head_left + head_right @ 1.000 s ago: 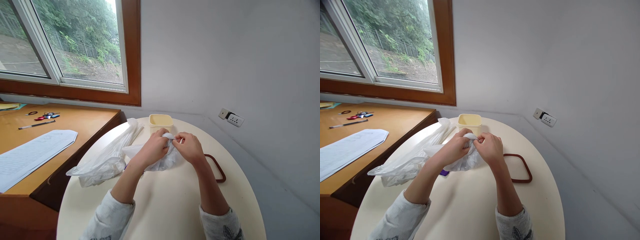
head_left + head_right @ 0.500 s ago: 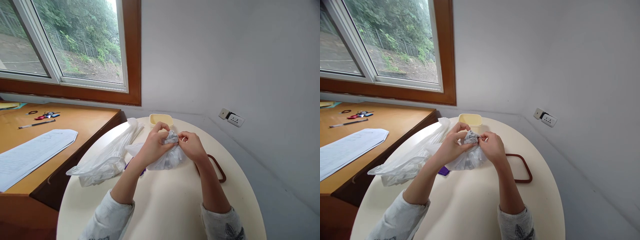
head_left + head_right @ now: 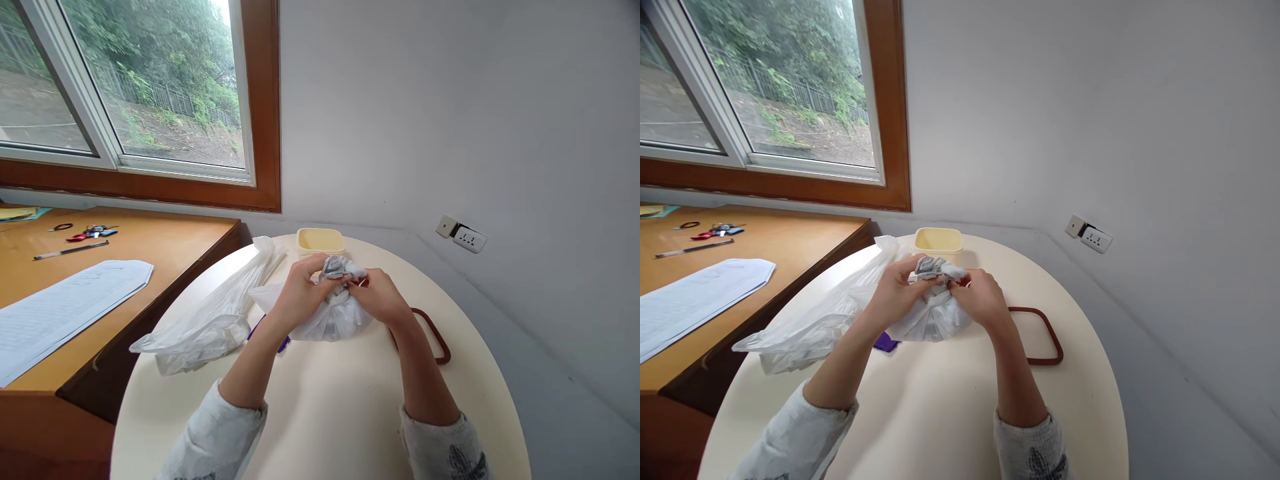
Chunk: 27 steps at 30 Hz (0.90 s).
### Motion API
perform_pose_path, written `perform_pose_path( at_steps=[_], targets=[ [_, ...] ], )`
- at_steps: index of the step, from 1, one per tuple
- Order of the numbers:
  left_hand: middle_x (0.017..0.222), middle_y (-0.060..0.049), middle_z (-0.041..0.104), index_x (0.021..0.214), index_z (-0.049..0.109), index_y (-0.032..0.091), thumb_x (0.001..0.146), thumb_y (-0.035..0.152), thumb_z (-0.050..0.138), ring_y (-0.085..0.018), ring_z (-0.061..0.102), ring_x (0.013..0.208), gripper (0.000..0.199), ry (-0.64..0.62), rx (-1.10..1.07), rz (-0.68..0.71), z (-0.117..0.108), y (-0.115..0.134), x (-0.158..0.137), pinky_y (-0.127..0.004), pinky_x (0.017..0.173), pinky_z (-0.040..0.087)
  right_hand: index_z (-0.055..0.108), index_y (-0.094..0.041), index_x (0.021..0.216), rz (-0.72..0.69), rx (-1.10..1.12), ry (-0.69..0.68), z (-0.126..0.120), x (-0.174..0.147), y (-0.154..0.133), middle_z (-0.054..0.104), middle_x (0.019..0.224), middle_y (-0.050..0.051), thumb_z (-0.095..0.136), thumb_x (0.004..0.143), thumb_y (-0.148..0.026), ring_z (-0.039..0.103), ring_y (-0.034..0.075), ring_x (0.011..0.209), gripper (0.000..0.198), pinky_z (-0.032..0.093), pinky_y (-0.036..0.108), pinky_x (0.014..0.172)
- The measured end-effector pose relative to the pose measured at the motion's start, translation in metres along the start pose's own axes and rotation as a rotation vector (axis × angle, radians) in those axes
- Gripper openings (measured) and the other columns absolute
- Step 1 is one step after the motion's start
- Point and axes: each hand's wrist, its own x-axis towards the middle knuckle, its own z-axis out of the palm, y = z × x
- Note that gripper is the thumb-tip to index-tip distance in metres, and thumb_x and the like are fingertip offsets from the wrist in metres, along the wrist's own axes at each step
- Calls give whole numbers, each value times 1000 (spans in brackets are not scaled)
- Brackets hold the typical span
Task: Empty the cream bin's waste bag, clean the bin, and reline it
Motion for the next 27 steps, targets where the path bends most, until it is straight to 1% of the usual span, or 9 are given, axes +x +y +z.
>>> perform_pose_path(
  at_steps=[2,4,9,13,16,19,22,25,27],
  targets=[
    [68,1,57,69,57,16,78,31,57,-13,51,69,18,22,0,-19,1,-1,0,-22,62,41,61,-20,66,-4,-16,5,-1,-1,-2,65,70,1,50,72,-34,55,15,63,19,36,23,53],
    [66,2,54,69,55,16,79,31,56,-12,49,67,18,31,16,-33,1,-2,-1,-21,59,39,61,-21,67,-34,-40,10,-1,-3,-5,65,70,1,50,72,-32,55,14,64,17,38,24,57],
    [66,3,51,71,52,17,84,28,49,-11,46,65,18,7,68,-40,1,-2,-1,-20,55,36,60,-21,75,-113,-29,69,-1,-6,-12,62,68,-1,49,71,-26,54,13,63,13,39,24,59],
    [72,1,54,76,55,17,85,29,46,-12,50,71,18,-30,47,-14,2,-2,0,-21,61,39,58,-18,74,-183,57,166,-3,-8,-18,59,67,0,50,73,-29,54,13,66,13,41,24,62],
    [81,-2,55,78,59,18,84,30,48,-15,51,80,18,-13,49,-14,2,-5,1,-23,67,41,58,-17,73,-214,88,195,-5,-10,-20,58,67,0,50,75,-30,54,14,67,15,41,25,65],
    [78,-1,54,75,59,18,84,32,49,-15,51,78,20,9,64,-23,2,-6,2,-23,66,41,59,-18,75,-211,96,165,-6,-11,-20,58,68,0,49,76,-29,53,14,68,15,41,26,66],
    [71,0,54,71,55,17,85,33,46,-13,50,71,24,4,61,-36,2,-4,1,-21,61,38,60,-18,78,-195,129,98,-6,-11,-18,61,74,1,46,79,-29,55,15,73,18,42,27,69],
    [67,2,54,69,52,17,86,36,44,-12,47,64,28,10,57,-61,2,-2,0,-21,58,35,61,-18,76,-188,157,15,-5,-12,-18,63,76,2,42,83,-29,57,16,75,23,42,27,69],
    [64,3,52,68,51,17,86,37,43,-11,45,62,29,24,67,-77,2,-3,-1,-21,57,34,61,-19,75,-201,163,-13,-6,-13,-18,63,76,2,41,83,-28,57,16,77,23,42,27,69]
  ],
)
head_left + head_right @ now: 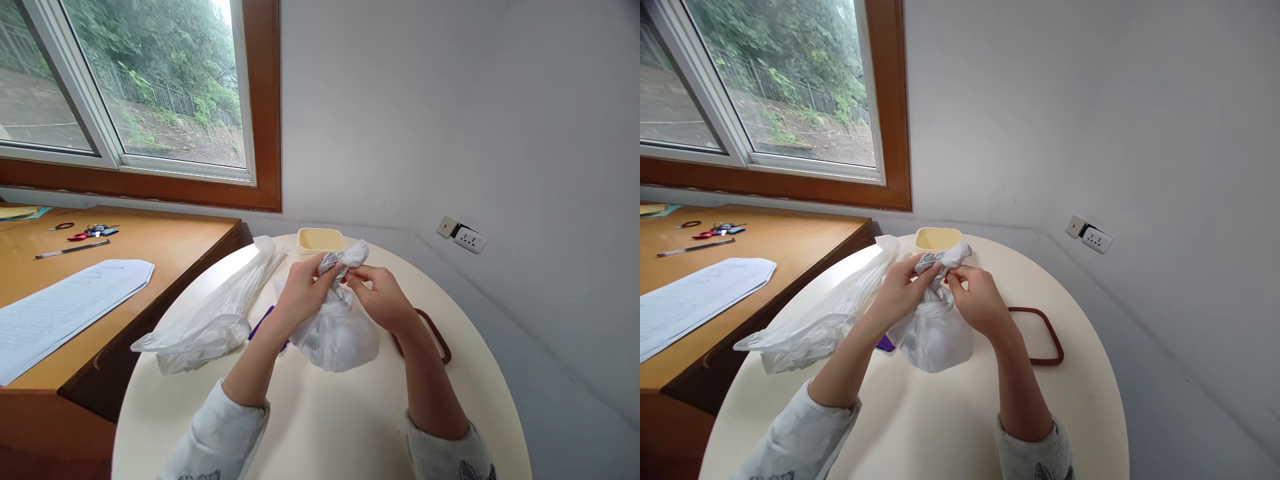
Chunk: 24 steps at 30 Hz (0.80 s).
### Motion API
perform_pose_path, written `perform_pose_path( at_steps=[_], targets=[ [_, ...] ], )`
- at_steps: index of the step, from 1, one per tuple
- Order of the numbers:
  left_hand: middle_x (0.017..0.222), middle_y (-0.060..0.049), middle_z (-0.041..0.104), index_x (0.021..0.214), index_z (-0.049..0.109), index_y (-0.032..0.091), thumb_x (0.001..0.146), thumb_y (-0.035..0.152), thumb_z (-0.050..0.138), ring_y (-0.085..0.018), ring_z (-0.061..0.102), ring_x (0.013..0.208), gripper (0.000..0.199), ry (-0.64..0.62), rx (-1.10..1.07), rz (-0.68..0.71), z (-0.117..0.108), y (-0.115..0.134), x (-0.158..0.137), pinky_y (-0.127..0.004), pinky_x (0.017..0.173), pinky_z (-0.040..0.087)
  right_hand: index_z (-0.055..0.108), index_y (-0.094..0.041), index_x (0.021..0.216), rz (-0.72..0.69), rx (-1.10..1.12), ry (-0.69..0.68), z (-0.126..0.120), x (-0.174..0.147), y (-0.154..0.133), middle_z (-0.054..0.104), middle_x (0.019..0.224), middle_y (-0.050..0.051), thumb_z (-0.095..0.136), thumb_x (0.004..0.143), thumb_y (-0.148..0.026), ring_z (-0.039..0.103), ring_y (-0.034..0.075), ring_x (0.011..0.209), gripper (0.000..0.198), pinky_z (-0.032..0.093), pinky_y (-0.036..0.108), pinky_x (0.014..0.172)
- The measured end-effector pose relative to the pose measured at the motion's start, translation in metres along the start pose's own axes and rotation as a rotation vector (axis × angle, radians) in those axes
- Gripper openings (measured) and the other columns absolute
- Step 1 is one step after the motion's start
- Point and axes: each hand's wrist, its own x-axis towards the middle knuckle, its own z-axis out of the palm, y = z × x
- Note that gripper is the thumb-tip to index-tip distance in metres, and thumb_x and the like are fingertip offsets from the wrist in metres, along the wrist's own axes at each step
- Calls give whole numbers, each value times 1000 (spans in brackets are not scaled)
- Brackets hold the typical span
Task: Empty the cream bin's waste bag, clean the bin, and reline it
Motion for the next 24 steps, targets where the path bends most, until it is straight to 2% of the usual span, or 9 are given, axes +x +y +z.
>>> perform_pose_path(
  at_steps=[5,10,14,18,22,24],
  targets=[
    [58,4,46,65,46,18,86,39,43,-10,41,55,31,39,-5,-57,0,-3,1,-20,52,31,63,-20,78,-47,41,-16,0,-1,-3,64,82,1,42,83,-24,57,15,81,22,41,26,73],
    [65,3,55,71,51,18,89,40,38,-11,48,61,31,56,-40,-57,0,-2,1,-20,57,36,64,-20,85,-52,90,-68,0,-1,-4,65,82,0,45,83,-26,58,15,81,21,42,26,72],
    [77,0,62,92,59,20,91,42,32,-14,55,71,35,51,-31,-61,0,-2,1,-23,67,41,65,-21,85,-48,75,-70,0,-3,-6,65,80,0,45,84,-28,58,15,81,21,42,26,73],
    [93,-2,65,117,53,25,91,46,27,-17,57,90,43,43,-5,-72,0,-4,0,-27,83,40,64,-22,86,-51,77,-71,-1,-4,-8,65,82,-1,46,83,-28,58,14,82,19,42,26,74],
    [83,0,67,127,46,27,91,49,22,-18,60,88,48,2,28,-140,1,-6,1,-31,88,39,62,-21,80,-45,43,-74,-1,-5,-11,65,81,-1,47,83,-30,57,14,79,19,42,26,72],
    [92,-2,67,128,45,26,91,49,21,-19,58,95,50,3,24,-138,2,-5,1,-31,90,39,62,-21,79,-25,32,-79,0,-5,-12,64,77,-1,49,82,-34,56,13,75,19,42,26,69]
  ],
)
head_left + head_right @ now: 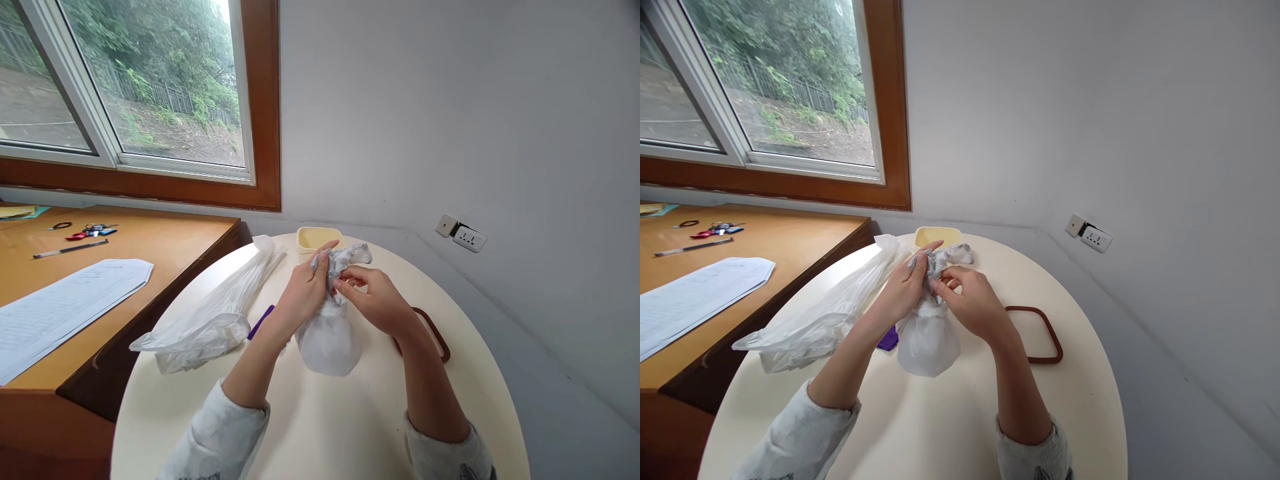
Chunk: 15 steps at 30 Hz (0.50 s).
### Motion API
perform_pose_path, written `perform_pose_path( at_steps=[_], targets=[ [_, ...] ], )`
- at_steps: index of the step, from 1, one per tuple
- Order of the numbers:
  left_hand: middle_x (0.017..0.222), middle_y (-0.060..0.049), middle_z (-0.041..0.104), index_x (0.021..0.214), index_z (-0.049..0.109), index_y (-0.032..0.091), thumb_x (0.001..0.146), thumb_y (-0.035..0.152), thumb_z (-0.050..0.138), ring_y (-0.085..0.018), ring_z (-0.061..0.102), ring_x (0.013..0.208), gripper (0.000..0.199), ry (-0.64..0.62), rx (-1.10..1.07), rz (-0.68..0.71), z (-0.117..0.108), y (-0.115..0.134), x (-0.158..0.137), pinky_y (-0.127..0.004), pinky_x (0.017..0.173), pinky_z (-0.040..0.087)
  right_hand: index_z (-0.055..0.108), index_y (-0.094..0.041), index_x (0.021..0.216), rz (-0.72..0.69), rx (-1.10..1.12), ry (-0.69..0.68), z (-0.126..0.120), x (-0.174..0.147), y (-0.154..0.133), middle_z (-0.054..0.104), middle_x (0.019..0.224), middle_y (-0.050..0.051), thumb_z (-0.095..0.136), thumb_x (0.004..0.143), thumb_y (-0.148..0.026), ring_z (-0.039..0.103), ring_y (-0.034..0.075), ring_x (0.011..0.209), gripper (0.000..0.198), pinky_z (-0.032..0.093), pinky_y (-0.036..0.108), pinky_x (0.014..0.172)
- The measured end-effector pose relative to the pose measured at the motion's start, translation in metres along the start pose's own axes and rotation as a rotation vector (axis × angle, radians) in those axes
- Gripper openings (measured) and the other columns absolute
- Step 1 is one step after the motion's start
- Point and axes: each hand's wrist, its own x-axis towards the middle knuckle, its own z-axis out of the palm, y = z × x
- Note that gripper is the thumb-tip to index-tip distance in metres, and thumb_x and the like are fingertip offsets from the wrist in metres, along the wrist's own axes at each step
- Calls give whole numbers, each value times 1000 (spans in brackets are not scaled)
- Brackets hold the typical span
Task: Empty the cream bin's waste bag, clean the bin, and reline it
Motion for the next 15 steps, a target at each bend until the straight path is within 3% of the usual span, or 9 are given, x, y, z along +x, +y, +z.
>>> perform_pose_path(
  at_steps=[4,10,15],
  targets=[
    [115,-2,60,131,41,27,91,49,20,-18,52,108,50,-38,-49,12,1,6,-3,-30,92,38,60,-21,78,42,-13,28,4,2,3,62,70,-2,54,78,-39,55,13,66,19,41,25,61],
    [101,-1,64,129,41,29,90,51,21,-17,57,92,50,-141,-91,-25,-1,9,-3,-29,82,43,59,-19,70,45,-54,141,9,6,9,63,69,1,49,79,-33,56,14,64,19,41,24,58],
    [93,-5,63,108,55,21,85,48,41,-19,57,84,39,-287,-76,24,-8,5,-1,-32,76,45,59,-17,70,65,-33,235,6,7,13,65,67,3,52,76,-34,57,15,61,20,41,24,54]
  ],
)
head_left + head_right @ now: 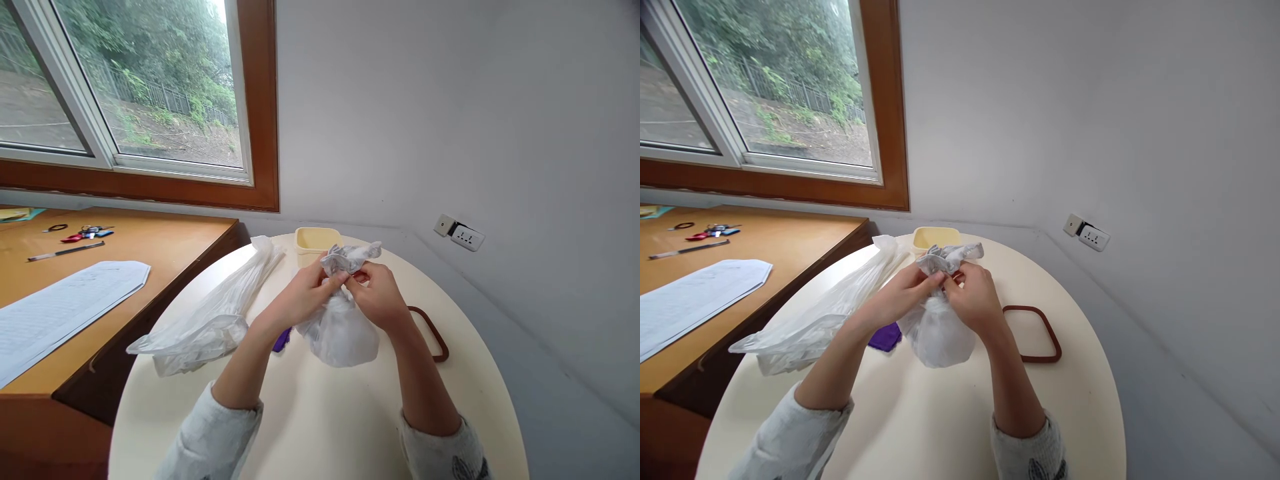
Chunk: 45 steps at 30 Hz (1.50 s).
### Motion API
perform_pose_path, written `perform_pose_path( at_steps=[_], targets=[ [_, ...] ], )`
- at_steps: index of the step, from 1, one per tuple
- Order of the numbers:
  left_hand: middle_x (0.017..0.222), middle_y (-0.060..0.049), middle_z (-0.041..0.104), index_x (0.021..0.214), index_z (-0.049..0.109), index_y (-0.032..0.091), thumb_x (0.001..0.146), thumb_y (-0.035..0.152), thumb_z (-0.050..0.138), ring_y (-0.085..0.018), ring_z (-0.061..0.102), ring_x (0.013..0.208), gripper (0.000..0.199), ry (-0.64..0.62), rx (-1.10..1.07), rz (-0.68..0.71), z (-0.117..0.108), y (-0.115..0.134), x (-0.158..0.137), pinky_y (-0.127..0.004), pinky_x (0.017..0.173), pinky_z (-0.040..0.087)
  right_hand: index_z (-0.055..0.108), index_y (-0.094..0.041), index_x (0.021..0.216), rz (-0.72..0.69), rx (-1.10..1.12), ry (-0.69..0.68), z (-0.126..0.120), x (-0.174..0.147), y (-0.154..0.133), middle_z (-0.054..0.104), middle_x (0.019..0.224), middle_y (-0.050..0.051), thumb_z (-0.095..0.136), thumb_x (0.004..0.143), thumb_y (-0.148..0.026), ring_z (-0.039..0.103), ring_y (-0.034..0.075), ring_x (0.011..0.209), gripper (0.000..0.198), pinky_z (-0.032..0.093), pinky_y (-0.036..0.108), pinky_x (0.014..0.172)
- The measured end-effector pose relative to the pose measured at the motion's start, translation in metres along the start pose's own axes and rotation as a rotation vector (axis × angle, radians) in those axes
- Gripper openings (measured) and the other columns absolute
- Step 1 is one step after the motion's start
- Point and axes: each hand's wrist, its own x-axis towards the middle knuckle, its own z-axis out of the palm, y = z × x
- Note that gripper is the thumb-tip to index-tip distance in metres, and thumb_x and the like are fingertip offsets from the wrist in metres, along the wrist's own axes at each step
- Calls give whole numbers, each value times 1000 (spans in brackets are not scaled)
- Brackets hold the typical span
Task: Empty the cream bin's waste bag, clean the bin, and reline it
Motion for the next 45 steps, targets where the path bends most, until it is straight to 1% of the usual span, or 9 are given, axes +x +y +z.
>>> perform_pose_path(
  at_steps=[3,8,13,19,26,30,34,39,45],
  targets=[
    [88,-3,62,100,55,20,80,44,52,-18,56,80,31,-21,34,17,-4,0,-1,-31,72,45,61,-16,71,22,32,42,-1,1,3,66,68,6,53,75,-38,60,17,63,24,42,25,55],
    [86,-2,61,87,55,19,82,38,47,-16,55,76,21,-2,74,44,-5,3,-2,-29,70,44,62,-15,73,56,92,104,-3,2,2,67,64,6,57,73,-39,61,18,58,25,42,25,52],
    [83,0,57,86,54,19,81,30,48,-13,51,69,14,3,122,35,-6,1,-2,-27,65,41,60,-16,69,92,132,157,-3,1,-1,65,54,4,59,71,-39,62,18,53,23,43,25,51],
    [84,1,55,88,51,20,79,28,47,-11,49,65,12,-6,95,-14,-8,2,-3,-24,60,39,58,-17,65,105,140,207,-3,2,0,66,54,5,61,69,-38,65,20,60,22,45,26,56],
    [76,3,51,83,49,21,77,29,48,-11,49,61,9,11,101,-49,-9,1,-4,-24,56,38,59,-16,63,74,144,310,-3,2,-1,67,55,5,62,69,-39,63,19,55,24,44,25,53],
    [71,2,51,78,48,20,77,34,49,-13,51,62,14,29,123,-63,-10,-1,-4,-25,55,39,60,-16,66,70,143,352,-2,2,1,66,54,5,60,70,-41,64,19,57,25,44,26,54],
    [75,0,54,77,49,20,77,41,52,-16,54,73,22,20,127,-39,-11,-2,-4,-29,65,43,60,-16,71,63,179,340,-2,3,2,63,50,3,61,70,-42,63,20,55,25,43,25,50],
    [83,-2,55,81,50,20,65,48,65,-20,52,84,35,0,112,15,-7,-1,-4,-34,76,43,59,-16,73,-12,240,347,-3,2,-1,61,53,0,60,72,-37,63,18,54,20,44,25,51],
    [76,2,50,75,45,21,66,41,65,-16,48,74,30,62,124,45,1,3,-3,-29,68,40,56,-18,68,-83,266,344,-3,0,-3,59,56,-1,60,73,-33,63,17,56,16,47,26,56]
  ],
)
